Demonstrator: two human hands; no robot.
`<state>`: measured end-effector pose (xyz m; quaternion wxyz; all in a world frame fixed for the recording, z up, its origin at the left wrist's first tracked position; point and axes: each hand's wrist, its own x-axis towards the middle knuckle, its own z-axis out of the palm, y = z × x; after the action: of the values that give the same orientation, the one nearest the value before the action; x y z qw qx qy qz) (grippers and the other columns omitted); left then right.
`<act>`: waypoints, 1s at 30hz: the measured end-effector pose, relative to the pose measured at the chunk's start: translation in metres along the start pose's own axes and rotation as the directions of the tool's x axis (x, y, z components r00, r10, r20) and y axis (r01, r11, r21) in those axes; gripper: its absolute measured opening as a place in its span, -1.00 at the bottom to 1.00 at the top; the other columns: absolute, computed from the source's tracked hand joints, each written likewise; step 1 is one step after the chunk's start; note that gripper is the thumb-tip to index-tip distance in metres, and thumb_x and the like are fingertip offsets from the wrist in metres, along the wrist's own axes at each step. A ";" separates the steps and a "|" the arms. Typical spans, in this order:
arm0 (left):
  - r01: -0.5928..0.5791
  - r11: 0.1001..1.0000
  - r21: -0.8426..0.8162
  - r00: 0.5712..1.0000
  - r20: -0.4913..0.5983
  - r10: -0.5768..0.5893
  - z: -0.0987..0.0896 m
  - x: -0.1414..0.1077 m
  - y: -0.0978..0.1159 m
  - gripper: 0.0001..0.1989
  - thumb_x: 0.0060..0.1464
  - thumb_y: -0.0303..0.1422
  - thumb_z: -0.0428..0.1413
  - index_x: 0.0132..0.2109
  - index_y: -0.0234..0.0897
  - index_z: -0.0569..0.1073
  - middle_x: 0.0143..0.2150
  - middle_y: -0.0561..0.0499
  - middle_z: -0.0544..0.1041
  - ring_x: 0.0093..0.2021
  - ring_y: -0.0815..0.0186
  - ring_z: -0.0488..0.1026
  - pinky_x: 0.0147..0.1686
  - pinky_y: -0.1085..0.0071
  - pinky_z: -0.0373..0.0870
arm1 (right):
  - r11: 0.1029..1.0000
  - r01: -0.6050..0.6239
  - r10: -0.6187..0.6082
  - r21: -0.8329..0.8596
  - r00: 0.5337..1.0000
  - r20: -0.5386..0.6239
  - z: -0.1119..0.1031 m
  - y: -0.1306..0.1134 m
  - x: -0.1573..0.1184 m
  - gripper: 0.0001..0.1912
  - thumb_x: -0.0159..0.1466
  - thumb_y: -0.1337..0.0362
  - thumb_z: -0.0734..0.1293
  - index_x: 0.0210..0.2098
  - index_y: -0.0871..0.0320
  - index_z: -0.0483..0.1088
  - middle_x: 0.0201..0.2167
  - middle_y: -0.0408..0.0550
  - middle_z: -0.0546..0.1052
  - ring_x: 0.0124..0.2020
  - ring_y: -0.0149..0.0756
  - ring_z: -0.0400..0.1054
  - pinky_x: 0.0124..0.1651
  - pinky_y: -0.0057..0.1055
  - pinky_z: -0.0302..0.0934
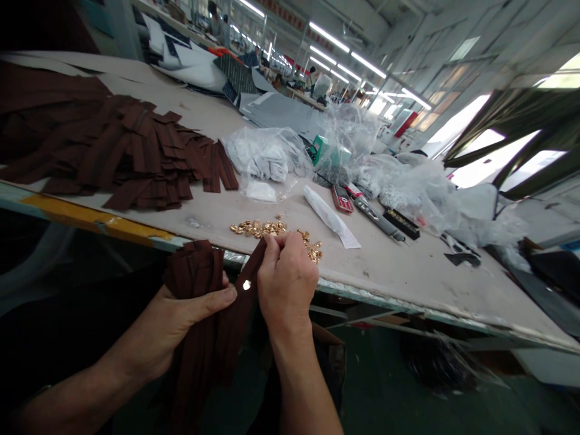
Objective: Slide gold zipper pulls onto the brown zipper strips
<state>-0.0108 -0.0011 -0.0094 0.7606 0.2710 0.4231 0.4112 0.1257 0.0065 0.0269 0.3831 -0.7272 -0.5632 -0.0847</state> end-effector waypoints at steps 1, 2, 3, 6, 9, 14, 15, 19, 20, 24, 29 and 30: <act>-0.001 1.000 0.012 1.000 0.003 0.001 0.000 0.000 0.000 -0.74 -0.26 -0.35 0.39 -0.40 -0.28 0.48 -0.53 0.14 0.51 -0.49 0.36 0.44 -0.42 0.42 0.41 | 0.998 -0.021 0.019 0.052 0.999 0.034 0.000 -0.001 0.004 -0.86 0.28 0.24 0.29 -0.36 0.16 0.37 -0.51 -0.12 0.51 -0.46 -0.27 0.38 -0.35 -0.39 0.11; -0.005 1.000 0.023 1.000 0.008 0.004 0.000 0.000 0.000 -0.75 -0.26 -0.36 0.38 -0.41 -0.28 0.48 -0.52 0.15 0.51 -0.48 0.36 0.44 -0.41 0.43 0.40 | 0.991 -0.044 0.031 0.130 0.995 0.099 -0.001 -0.001 0.007 -0.90 0.27 0.25 0.31 -0.32 0.15 0.38 -0.50 -0.14 0.52 -0.46 -0.28 0.39 -0.35 -0.40 0.13; -0.013 0.999 0.039 1.000 0.014 0.012 0.000 0.000 0.000 -0.78 -0.24 -0.38 0.37 -0.42 -0.28 0.49 -0.52 0.15 0.51 -0.47 0.37 0.44 -0.39 0.43 0.40 | 0.976 -0.067 0.029 0.208 0.983 0.180 -0.003 -0.002 0.007 -0.92 0.26 0.26 0.32 -0.28 0.15 0.38 -0.49 -0.16 0.53 -0.45 -0.30 0.40 -0.34 -0.42 0.15; -0.039 0.994 0.099 0.998 0.051 0.034 -0.001 -0.001 0.001 -0.84 -0.20 -0.44 0.33 -0.43 -0.27 0.49 -0.50 0.16 0.50 -0.42 0.39 0.42 -0.33 0.46 0.38 | 0.940 -0.087 -0.045 0.330 0.926 0.374 -0.010 -0.004 -0.001 -0.92 0.28 0.31 0.29 -0.30 0.14 0.42 -0.47 -0.18 0.53 -0.43 -0.33 0.38 -0.33 -0.45 0.15; -0.025 0.987 0.160 0.985 0.170 -0.003 -0.006 -0.003 0.001 -0.89 -0.14 -0.44 0.29 -0.41 -0.27 0.50 -0.49 0.14 0.49 -0.42 0.39 0.39 -0.34 0.45 0.36 | 0.920 -0.104 -0.101 0.379 0.870 0.483 -0.020 -0.002 -0.012 -0.80 0.32 0.29 0.22 -0.41 0.15 0.40 -0.52 -0.19 0.46 -0.46 -0.36 0.31 -0.36 -0.45 0.12; -0.015 0.979 0.204 0.976 0.216 -0.030 -0.013 -0.007 -0.001 -0.85 -0.12 -0.36 0.29 -0.42 -0.27 0.46 -0.56 0.15 0.42 -0.50 0.39 0.32 -0.42 0.44 0.31 | 0.877 -0.245 -0.006 0.412 0.853 0.521 -0.031 -0.001 -0.009 -0.66 0.34 0.09 0.19 -0.50 0.14 0.28 -0.64 -0.25 0.31 -0.59 -0.40 0.18 -0.47 -0.46 0.07; -0.012 0.980 0.197 0.981 0.195 -0.027 -0.014 -0.007 0.000 -0.84 -0.12 -0.35 0.29 -0.41 -0.27 0.45 -0.57 0.16 0.42 -0.51 0.40 0.31 -0.43 0.44 0.29 | 0.878 -0.266 0.037 0.399 0.867 0.497 -0.030 -0.002 -0.004 -0.64 0.31 0.05 0.22 -0.52 0.13 0.26 -0.67 -0.27 0.26 -0.62 -0.41 0.15 -0.50 -0.46 0.04; 0.043 0.991 0.128 0.996 0.069 -0.052 -0.015 -0.007 0.002 -0.78 -0.19 -0.34 0.32 -0.37 -0.28 0.46 -0.60 0.16 0.42 -0.57 0.40 0.31 -0.51 0.45 0.26 | 0.974 -0.113 0.026 0.199 0.919 0.393 -0.013 -0.016 0.019 -0.69 0.15 0.10 0.39 -0.57 0.13 0.28 -0.68 -0.29 0.23 -0.60 -0.40 0.13 -0.51 -0.46 -0.03; 0.052 0.993 0.104 0.998 0.035 -0.056 -0.014 -0.007 0.003 -0.75 -0.22 -0.35 0.33 -0.35 -0.28 0.46 -0.60 0.16 0.44 -0.57 0.40 0.33 -0.51 0.46 0.26 | 0.995 -0.023 -0.017 0.102 0.926 0.378 -0.006 -0.021 0.023 -0.73 0.16 0.13 0.38 -0.56 0.13 0.32 -0.66 -0.25 0.29 -0.57 -0.37 0.18 -0.48 -0.44 -0.02; 0.060 0.997 0.041 0.998 -0.034 -0.059 -0.013 -0.007 0.004 -0.72 -0.30 -0.41 0.34 -0.38 -0.29 0.44 -0.63 0.14 0.46 -0.61 0.39 0.35 -0.51 0.44 0.28 | 0.940 0.233 -0.121 -0.250 0.911 0.394 0.020 -0.037 0.029 -0.76 0.26 0.14 0.31 -0.47 0.13 0.43 -0.53 0.00 0.55 -0.48 -0.19 0.38 -0.45 -0.35 -0.05; 0.001 0.997 0.071 1.000 0.011 -0.001 -0.017 0.001 0.002 -0.77 -0.34 -0.49 0.33 -0.46 -0.28 0.44 -0.68 0.14 0.41 -0.67 0.40 0.31 -0.57 0.45 0.22 | 0.885 0.345 -0.203 -0.312 0.890 0.409 0.033 -0.039 0.034 -0.77 0.26 0.20 0.31 -0.49 0.14 0.44 -0.51 0.12 0.59 -0.48 -0.09 0.46 -0.48 -0.35 -0.02; -0.013 0.997 0.071 1.000 0.003 0.013 -0.019 0.004 0.001 -0.76 -0.36 -0.51 0.34 -0.48 -0.27 0.44 -0.67 0.14 0.42 -0.66 0.39 0.32 -0.57 0.44 0.22 | 0.887 0.355 -0.217 -0.296 0.885 0.411 0.033 -0.038 0.036 -0.76 0.25 0.20 0.32 -0.52 0.14 0.43 -0.53 0.11 0.59 -0.49 -0.11 0.46 -0.49 -0.36 -0.02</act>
<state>-0.0264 0.0037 -0.0192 0.7484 0.3012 0.4346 0.4005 0.0948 0.0578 0.0417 0.1131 -0.6953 -0.7018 -0.1065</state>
